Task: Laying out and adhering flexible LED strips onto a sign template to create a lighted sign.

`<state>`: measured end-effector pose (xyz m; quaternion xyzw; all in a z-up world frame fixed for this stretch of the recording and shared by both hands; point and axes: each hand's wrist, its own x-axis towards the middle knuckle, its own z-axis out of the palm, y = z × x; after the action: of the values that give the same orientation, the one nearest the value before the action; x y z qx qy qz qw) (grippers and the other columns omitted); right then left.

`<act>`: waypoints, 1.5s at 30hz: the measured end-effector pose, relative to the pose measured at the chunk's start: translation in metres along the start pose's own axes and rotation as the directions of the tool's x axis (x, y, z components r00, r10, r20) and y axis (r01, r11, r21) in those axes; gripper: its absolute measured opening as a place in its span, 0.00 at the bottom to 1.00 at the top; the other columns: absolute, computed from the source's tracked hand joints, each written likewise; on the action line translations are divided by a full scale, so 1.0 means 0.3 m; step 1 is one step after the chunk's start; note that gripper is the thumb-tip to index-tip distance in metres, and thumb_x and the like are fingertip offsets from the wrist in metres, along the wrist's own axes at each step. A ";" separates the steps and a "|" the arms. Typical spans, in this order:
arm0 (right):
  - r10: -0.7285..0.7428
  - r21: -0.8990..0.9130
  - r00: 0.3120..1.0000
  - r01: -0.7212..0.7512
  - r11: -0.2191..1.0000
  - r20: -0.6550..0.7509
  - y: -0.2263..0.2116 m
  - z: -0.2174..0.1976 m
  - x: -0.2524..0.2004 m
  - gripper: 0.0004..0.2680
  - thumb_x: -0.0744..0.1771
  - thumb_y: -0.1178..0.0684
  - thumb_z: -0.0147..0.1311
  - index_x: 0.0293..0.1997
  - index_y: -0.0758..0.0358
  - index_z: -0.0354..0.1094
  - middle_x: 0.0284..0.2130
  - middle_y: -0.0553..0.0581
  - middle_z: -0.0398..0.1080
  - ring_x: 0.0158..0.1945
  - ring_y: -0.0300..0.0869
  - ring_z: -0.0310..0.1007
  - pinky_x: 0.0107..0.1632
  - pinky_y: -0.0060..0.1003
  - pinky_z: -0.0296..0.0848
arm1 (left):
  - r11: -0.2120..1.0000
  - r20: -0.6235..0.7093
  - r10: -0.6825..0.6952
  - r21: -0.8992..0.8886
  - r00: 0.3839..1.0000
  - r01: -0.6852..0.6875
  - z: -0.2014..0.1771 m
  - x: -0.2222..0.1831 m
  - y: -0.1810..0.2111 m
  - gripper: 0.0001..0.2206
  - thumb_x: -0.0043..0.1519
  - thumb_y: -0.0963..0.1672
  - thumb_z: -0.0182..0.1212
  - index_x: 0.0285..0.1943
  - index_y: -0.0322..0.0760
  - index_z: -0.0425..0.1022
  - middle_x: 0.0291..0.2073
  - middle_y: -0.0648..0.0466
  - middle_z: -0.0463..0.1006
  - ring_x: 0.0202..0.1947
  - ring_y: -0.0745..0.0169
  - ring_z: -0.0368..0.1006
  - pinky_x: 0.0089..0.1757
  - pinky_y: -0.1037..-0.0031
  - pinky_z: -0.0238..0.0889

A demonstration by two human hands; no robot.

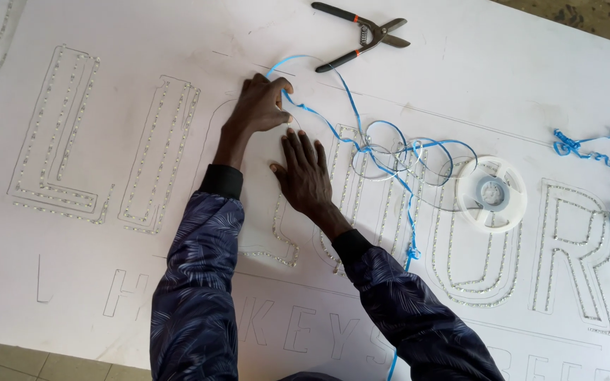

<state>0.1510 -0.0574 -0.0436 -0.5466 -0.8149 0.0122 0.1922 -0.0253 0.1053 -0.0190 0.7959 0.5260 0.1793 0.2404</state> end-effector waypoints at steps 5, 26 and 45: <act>-0.026 0.076 0.992 0.036 0.996 -0.127 0.023 -0.001 0.058 0.20 0.76 0.36 0.47 0.70 0.60 0.70 0.69 0.60 0.71 0.73 0.55 0.67 0.72 0.59 0.61 | 0.992 -0.203 0.128 0.007 0.971 -0.129 0.015 -0.060 -0.037 0.36 0.55 0.51 0.80 0.75 0.47 0.74 0.50 0.54 0.80 0.62 0.44 0.71 0.64 0.46 0.57; 0.044 -0.003 0.997 -0.044 0.999 0.064 0.064 0.052 0.099 0.21 0.78 0.40 0.41 0.86 0.45 0.54 0.84 0.49 0.58 0.85 0.50 0.52 0.73 0.56 0.57 | 0.986 -0.468 0.157 0.019 0.869 -0.168 0.112 -0.077 -0.123 0.06 0.71 0.39 0.69 0.48 0.48 0.84 0.47 0.60 0.70 0.63 0.48 0.65 0.59 0.52 0.62; 0.041 0.266 0.998 -0.026 0.964 -0.051 0.134 0.075 0.155 0.28 0.74 0.42 0.50 0.88 0.49 0.46 0.69 0.50 0.76 0.76 0.50 0.66 0.66 0.52 0.60 | 0.994 -0.560 0.084 -0.016 0.824 -0.112 0.146 -0.110 -0.101 0.05 0.73 0.41 0.67 0.45 0.49 0.80 0.48 0.58 0.66 0.61 0.42 0.67 0.55 0.50 0.61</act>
<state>0.1639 0.0048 -0.0597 -0.5298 -0.7910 0.1090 0.2860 -0.0372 0.0764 -0.0732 0.7287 0.5272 0.4285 0.0858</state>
